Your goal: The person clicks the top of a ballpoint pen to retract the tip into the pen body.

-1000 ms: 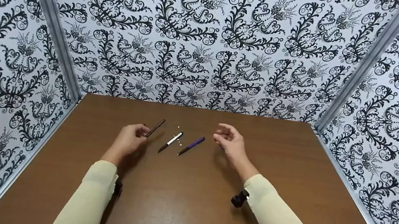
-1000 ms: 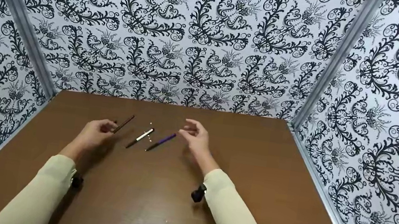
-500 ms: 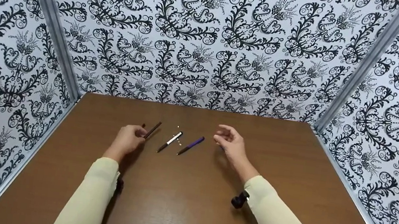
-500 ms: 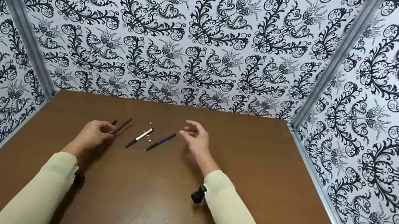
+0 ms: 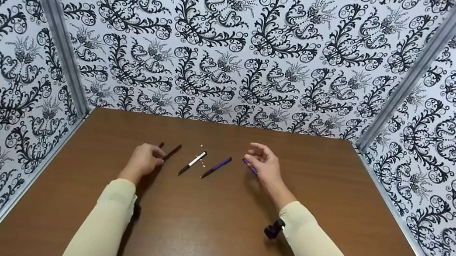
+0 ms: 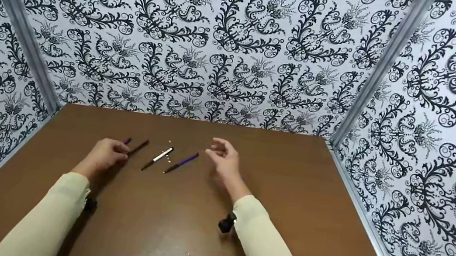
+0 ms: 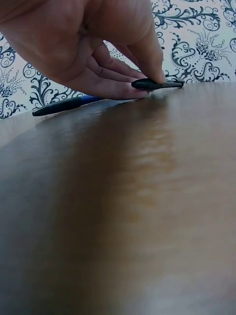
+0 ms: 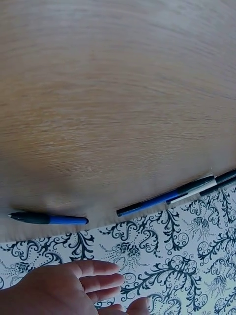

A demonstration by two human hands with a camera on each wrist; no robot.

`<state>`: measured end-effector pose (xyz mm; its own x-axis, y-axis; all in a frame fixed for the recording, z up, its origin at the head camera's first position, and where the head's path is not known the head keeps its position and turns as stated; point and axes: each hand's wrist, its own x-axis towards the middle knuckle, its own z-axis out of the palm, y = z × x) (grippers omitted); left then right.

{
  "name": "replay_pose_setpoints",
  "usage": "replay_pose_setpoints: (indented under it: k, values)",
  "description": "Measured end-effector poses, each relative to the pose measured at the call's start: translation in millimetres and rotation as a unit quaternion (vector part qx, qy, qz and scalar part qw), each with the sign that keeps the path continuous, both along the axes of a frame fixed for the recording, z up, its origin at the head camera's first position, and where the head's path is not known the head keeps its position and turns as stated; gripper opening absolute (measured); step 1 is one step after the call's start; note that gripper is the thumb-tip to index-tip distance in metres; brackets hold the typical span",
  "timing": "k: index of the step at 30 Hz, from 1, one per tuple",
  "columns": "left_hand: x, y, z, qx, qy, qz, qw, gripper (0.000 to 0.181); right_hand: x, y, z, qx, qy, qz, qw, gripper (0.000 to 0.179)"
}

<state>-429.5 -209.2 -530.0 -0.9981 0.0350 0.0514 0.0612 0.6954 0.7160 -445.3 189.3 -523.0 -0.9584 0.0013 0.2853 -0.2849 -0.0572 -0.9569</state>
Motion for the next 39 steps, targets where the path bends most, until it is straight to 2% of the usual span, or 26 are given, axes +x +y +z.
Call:
replay_pose_setpoints:
  k: [16, 23, 39]
  values:
    - [1.6, -1.3, 0.0, -0.014, -0.007, 0.021, 0.9997, 0.022, 3.0, 0.4, 0.9, -0.005, -0.006, -0.001, 1.0000, 0.040]
    - [0.0, -3.5, 1.5, -0.030, 0.002, 0.015, 0.9994, 0.021, 2.7, 1.6, -0.7, -0.011, -0.012, -0.006, 0.9998, 0.040]
    - [-0.8, -4.8, -0.6, -0.009, -0.006, 0.013, 0.9999, 0.021, 2.9, 3.3, 1.3, -0.018, -0.010, -0.012, 0.9997, 0.040]
